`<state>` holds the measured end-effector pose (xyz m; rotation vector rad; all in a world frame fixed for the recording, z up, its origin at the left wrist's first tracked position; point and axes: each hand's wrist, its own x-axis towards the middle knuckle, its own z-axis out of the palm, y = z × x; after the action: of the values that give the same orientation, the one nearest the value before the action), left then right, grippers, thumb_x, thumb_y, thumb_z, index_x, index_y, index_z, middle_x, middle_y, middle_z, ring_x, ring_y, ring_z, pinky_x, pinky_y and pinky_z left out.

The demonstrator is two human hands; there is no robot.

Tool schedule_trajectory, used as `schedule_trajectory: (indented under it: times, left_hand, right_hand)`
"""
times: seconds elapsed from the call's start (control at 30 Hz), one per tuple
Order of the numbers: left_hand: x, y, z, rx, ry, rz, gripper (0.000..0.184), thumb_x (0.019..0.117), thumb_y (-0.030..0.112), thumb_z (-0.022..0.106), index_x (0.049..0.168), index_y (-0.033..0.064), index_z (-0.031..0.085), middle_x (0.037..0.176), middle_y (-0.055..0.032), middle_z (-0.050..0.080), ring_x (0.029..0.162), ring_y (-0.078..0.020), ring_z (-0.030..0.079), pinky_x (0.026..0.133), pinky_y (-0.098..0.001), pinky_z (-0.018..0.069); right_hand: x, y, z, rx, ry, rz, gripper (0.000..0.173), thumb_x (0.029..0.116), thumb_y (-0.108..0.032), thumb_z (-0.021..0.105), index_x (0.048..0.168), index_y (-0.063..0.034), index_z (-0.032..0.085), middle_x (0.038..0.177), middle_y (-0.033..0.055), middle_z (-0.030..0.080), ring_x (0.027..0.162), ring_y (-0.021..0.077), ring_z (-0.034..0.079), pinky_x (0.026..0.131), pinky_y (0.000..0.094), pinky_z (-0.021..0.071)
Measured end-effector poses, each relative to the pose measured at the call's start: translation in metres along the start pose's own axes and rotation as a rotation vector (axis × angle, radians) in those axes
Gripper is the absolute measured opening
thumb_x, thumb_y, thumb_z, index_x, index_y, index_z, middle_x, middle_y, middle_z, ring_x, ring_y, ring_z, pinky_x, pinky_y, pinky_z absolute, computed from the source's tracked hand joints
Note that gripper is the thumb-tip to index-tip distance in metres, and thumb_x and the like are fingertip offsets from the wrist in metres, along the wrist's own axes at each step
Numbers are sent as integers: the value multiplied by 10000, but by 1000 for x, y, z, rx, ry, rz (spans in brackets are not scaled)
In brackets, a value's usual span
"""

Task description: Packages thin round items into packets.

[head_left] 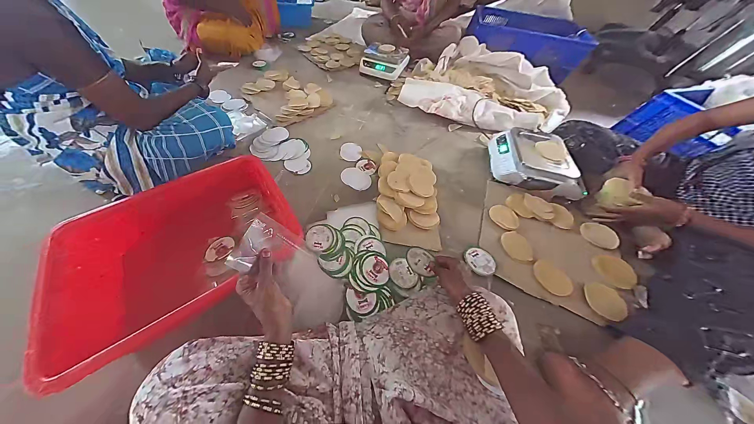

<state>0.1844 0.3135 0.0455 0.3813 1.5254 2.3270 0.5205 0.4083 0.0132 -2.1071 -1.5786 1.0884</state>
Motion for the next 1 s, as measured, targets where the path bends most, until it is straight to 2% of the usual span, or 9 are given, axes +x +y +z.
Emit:
schedule_trajectory:
  times: [0.07,0.2,0.3,0.43,0.53,0.7,0.8,0.9,1.0]
  left_hand:
    - [3,-1,-1,-3,5,11,114,953,-34,614,916,72,597,689,85,659,582,-11,625,598,-188,567]
    - [5,-2,-3,-3,-3,16,115,964,-22,612,904,75,599,680,82,650,579,-13,620,594,-191,563]
    - [6,-2,-4,-18,-11,19,126,962,-37,607,896,71,609,679,75,647,580,-21,617,594,-197,562]
    - [4,-2,-5,4,-22,13,109,967,-19,606,918,79,610,695,89,650,593,-15,622,611,-197,569]
    - [2,-1,-4,14,-37,9,87,971,-4,609,938,76,605,701,98,643,598,-6,616,614,-192,564]
    - [-3,-1,-6,71,-71,-24,100,971,21,625,1046,63,575,796,104,657,673,5,651,659,-197,592]
    - [-3,-7,-8,62,-85,-11,110,953,11,643,1033,65,590,787,103,667,665,-3,656,647,-200,592]
    - [-4,-7,-8,56,-96,-10,120,942,-6,645,1029,57,591,783,100,662,663,-3,655,651,-198,593]
    - [-6,-6,-8,73,-120,1,97,954,9,635,1020,69,598,793,110,663,679,3,657,674,-198,592]
  right_hand:
    - [1,0,-3,-25,47,-2,321,1003,-154,648,1256,42,661,1205,263,661,1113,386,642,972,555,501]
    - [8,10,-7,-19,140,-82,254,986,-204,666,1067,33,711,984,214,696,908,341,662,863,574,508]
    - [-2,5,-13,53,147,-79,233,986,-194,654,984,35,696,869,177,669,747,278,630,744,514,517]
    - [-37,-12,-25,281,123,-14,181,982,-93,655,1082,56,681,943,170,682,767,223,664,726,418,579]
    - [-59,-14,-30,462,151,-59,87,975,-32,642,989,52,661,787,72,651,619,103,604,594,275,539]
    - [-88,-5,-43,588,156,-128,137,1013,4,533,1006,63,657,778,50,670,622,92,660,612,261,593]
    - [-102,2,-54,594,195,-127,127,996,-5,589,1031,67,687,811,71,698,654,104,674,624,269,594]
    - [-111,13,-62,551,258,-183,103,967,-33,623,948,19,709,775,36,702,646,73,661,611,246,576]
    - [-122,16,-69,548,312,-178,88,945,-31,654,961,28,717,771,30,703,647,61,658,619,231,569]
